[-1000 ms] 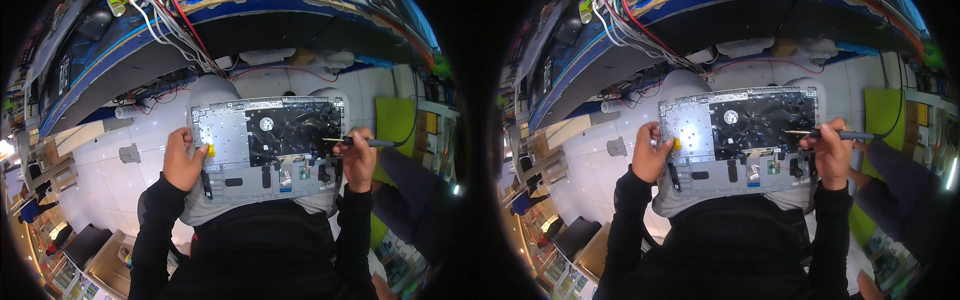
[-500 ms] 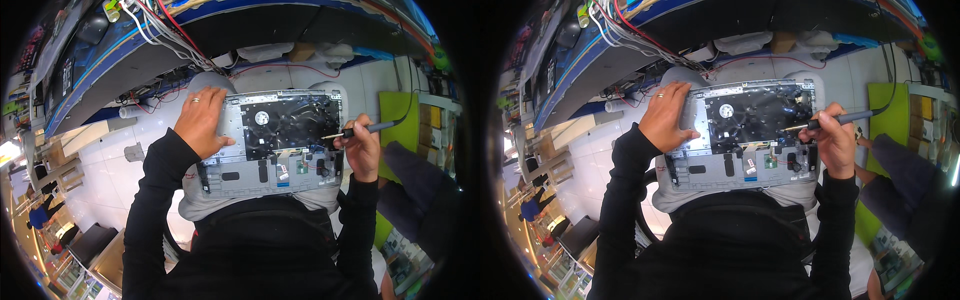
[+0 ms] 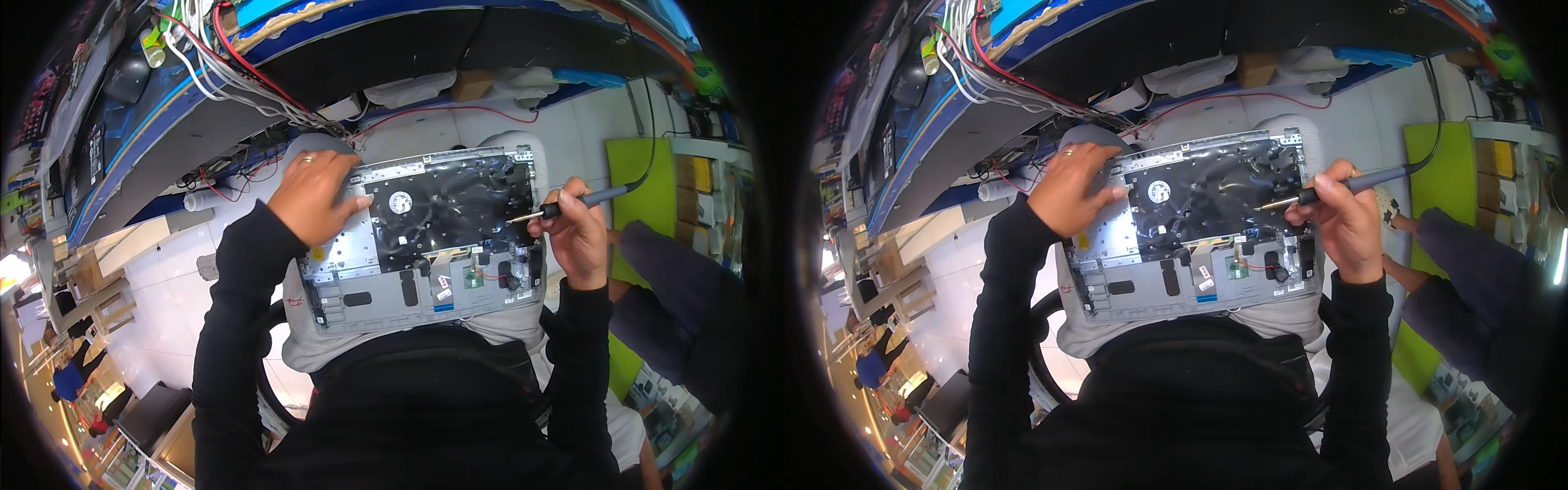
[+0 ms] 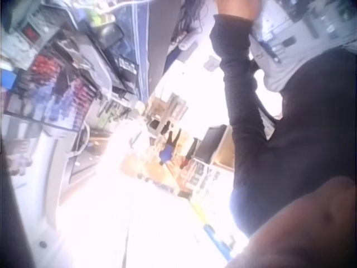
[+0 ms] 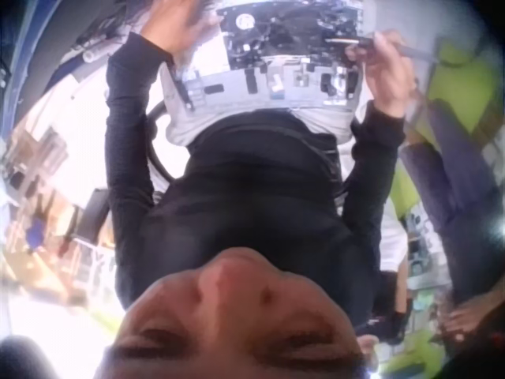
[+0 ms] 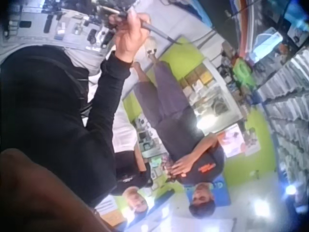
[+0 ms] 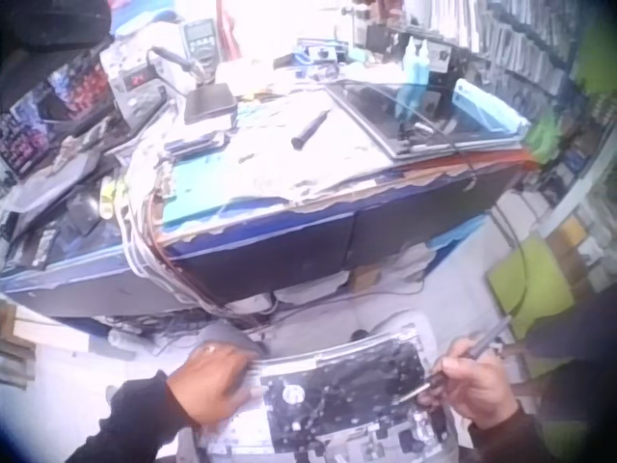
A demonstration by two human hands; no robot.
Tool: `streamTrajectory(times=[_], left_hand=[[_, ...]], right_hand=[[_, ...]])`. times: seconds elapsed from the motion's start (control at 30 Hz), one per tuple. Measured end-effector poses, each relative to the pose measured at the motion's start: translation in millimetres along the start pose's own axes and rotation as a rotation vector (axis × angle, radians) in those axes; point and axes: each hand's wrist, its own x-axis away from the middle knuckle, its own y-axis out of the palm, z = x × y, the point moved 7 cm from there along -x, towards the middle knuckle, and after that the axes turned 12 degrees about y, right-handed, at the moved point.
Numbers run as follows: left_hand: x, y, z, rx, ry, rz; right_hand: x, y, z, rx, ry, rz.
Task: The person uses a soldering iron to melt plastic or solder on the internal chassis of a laptop, then presses parts together by hand.
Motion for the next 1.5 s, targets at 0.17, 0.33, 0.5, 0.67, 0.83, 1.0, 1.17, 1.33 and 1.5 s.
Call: streamTrajectory(times=[0.17,0.33,0.5,0.67,0.83,1.0,1.17,1.33,1.5], left_hand=[[-64.3,21.5,15.9,0.291,0.023,-0.100],[-118.1,42.9,30.8,0.375,0.000,-0.205],[-144.8,50.1,48.5,0.222,0.052,-0.179],[-192.7,69.6,84.6,0.306,0.077,-0.269],[-254.6,91.2,127.7,0.374,0.098,-0.293],[-288.9,111.5,137.8,0.567,0.042,-0.318],[-309.3,121.1,138.1,0.708,-0.009,-0.312],[-319.9,127.9,143.5,0.746,0.003,-0.322],[-303.0,106.9,133.6,0.692,-0.007,-0.351]], right_hand=[[-0.8,-12.6,-6.1,0.014,0.010,0.007],[-4.3,-34.4,-17.0,-0.047,0.019,0.000],[-13.4,-83.6,-41.5,-0.028,-0.027,0.030],[-18.1,-139.2,-68.2,0.051,0.006,0.094],[-20.3,-170.8,-84.6,0.023,0.025,0.083],[-25.4,-185.3,-86.9,0.002,0.047,0.096],[-35.9,-199.6,-89.0,0.009,0.061,0.066],[-40.1,-213.7,-91.9,-0.011,0.040,0.076],[-44.0,-197.0,-96.4,-0.053,-0.004,0.081]])
